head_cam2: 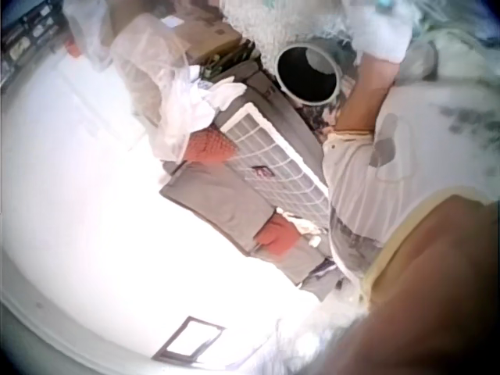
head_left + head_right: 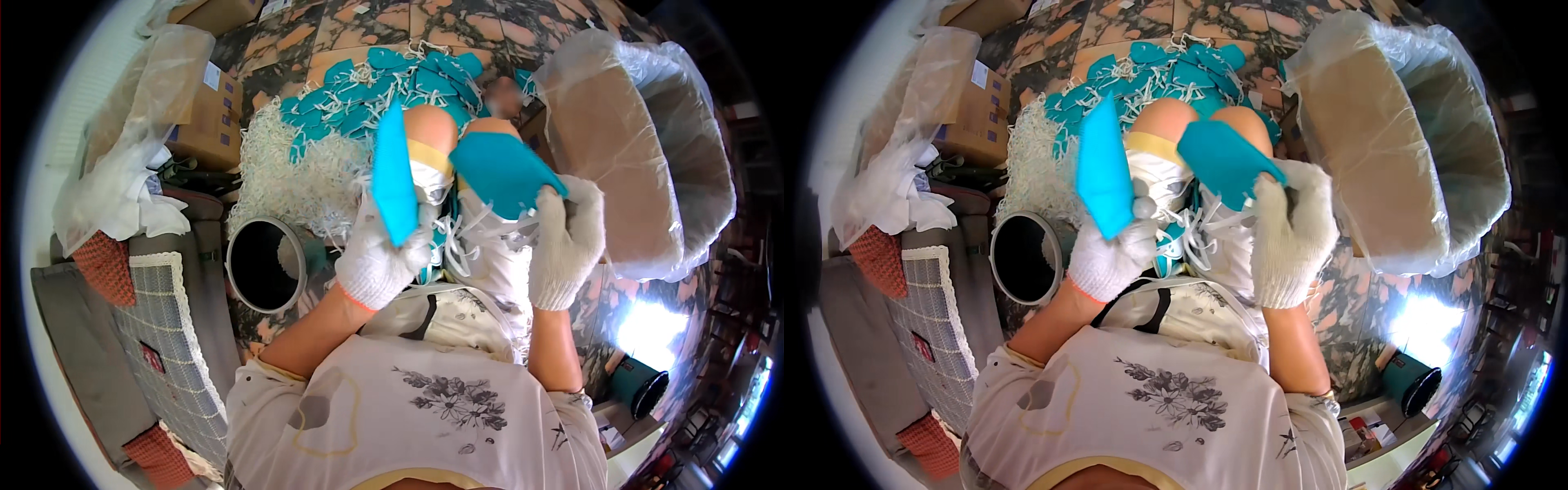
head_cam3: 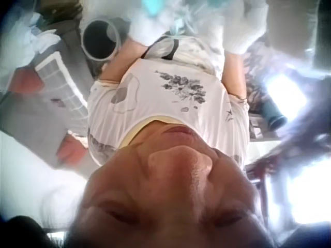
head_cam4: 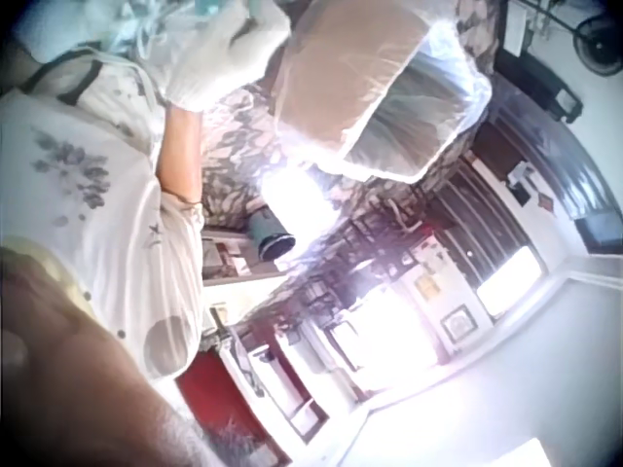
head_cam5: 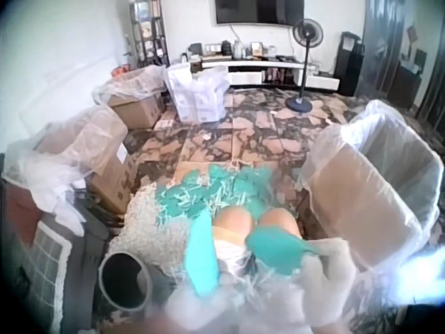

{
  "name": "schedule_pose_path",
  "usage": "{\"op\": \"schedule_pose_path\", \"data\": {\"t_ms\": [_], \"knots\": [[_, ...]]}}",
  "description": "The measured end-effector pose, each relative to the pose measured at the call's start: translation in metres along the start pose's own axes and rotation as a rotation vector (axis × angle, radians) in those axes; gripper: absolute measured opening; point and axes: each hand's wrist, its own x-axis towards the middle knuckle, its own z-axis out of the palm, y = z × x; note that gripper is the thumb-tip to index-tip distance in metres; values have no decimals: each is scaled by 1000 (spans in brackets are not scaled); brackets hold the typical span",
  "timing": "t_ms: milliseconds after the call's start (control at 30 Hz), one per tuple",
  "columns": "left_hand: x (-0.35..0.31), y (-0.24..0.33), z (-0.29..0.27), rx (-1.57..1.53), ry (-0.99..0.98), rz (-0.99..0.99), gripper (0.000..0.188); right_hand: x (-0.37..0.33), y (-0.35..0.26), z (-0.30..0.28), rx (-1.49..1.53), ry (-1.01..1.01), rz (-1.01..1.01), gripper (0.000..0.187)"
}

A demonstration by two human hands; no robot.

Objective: The person assembles face masks by hand. They pick up teal fabric masks and white elastic straps from a pile on their lap, joining them together and placing the items aside while sitting on a tiled floor.

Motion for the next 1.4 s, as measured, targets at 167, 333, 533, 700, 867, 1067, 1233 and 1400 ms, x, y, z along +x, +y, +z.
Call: {"op": "schedule_pose_path", "data": {"t_ms": [167, 333, 533, 700, 867, 1067, 1233, 1400], "knots": [[15, -18, 19, 68, -4, -58, 18, 5, -19, 0, 312, 39, 37, 13], [28, -32, 33, 98, -25, -118, 21, -11, -13, 7, 201, -90, 3, 10], [39, -45, 7, -26, -82, -233, 27, -25, -11, 11, 540, -209, 195, 17], [36, -55, 32, 101, 184, -114, 31, -13, 2, 13, -48, -241, -193, 27], [18, -33, 56, 448, 92, -327, 38, 17, -17, -8, 202, -84, -46, 16], [0, 44, 96, 1408, -111, 328, 52, 48, -73, -27, 262, -99, -46, 19], [35, 35, 113, 973, -9, 385, 55, 46, -63, -16, 434, -278, 128, 26], [45, 21, 104, 942, -106, 323, 32, 46, -49, -11, 526, -389, 142, 40]]}}
